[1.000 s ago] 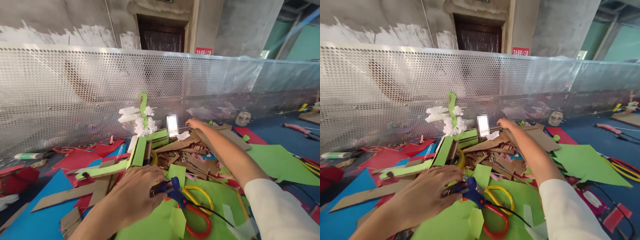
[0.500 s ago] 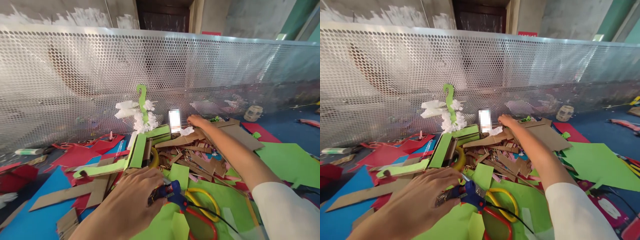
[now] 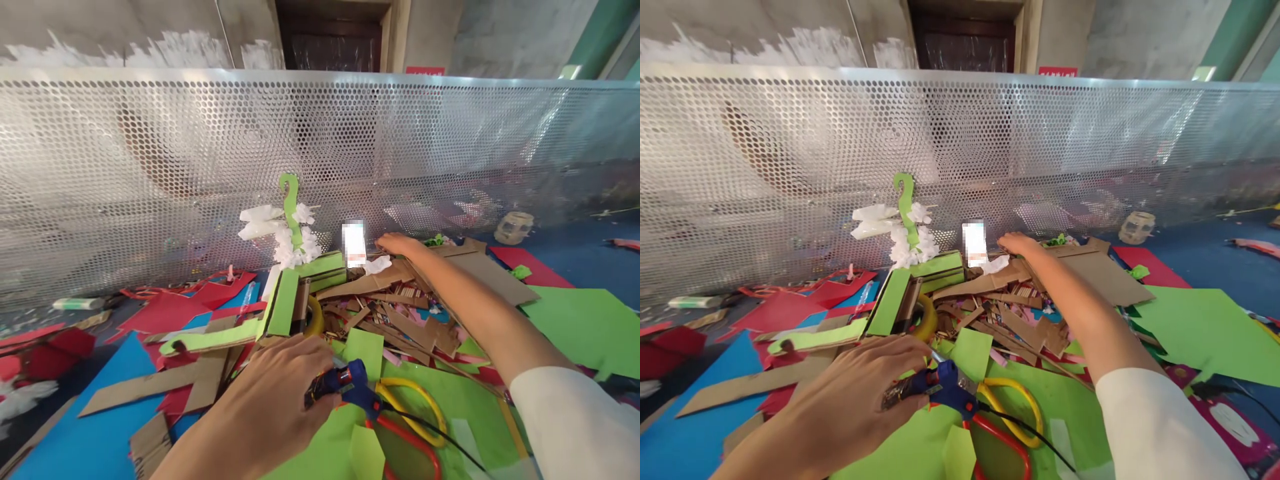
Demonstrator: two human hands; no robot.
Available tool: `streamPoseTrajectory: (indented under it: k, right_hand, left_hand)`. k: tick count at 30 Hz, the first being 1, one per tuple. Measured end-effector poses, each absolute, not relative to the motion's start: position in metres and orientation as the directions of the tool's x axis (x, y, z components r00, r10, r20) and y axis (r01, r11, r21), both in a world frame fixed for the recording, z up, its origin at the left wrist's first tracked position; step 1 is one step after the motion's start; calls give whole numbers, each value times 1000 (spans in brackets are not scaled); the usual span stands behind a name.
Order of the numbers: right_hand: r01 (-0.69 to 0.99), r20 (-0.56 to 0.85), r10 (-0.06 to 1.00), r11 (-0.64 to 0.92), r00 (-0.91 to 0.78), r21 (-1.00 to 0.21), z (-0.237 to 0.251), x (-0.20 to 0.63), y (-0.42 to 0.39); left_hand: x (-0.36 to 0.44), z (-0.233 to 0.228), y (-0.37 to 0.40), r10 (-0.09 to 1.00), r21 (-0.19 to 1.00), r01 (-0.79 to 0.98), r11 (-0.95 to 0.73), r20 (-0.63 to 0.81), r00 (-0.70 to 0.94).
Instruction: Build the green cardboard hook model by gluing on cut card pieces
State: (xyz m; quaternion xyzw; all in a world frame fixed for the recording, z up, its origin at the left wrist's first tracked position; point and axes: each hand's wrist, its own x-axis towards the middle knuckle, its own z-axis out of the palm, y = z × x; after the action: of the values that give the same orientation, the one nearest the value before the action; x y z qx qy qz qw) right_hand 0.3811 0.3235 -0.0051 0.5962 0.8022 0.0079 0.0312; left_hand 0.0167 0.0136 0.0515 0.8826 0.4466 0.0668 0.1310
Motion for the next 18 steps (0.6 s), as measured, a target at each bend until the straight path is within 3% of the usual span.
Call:
streamPoseTrajectory:
  k: [10,18]
  right_hand:
    - [895,-3,918,388,-397,221,10,391,320]
    - [897,94,919,345,-383,277,43,422,314]
  left_hand:
    - [17,51,16,805,262,782,-565,-32,592]
    - [19,56,13,807,260,784,-563,-33,590]
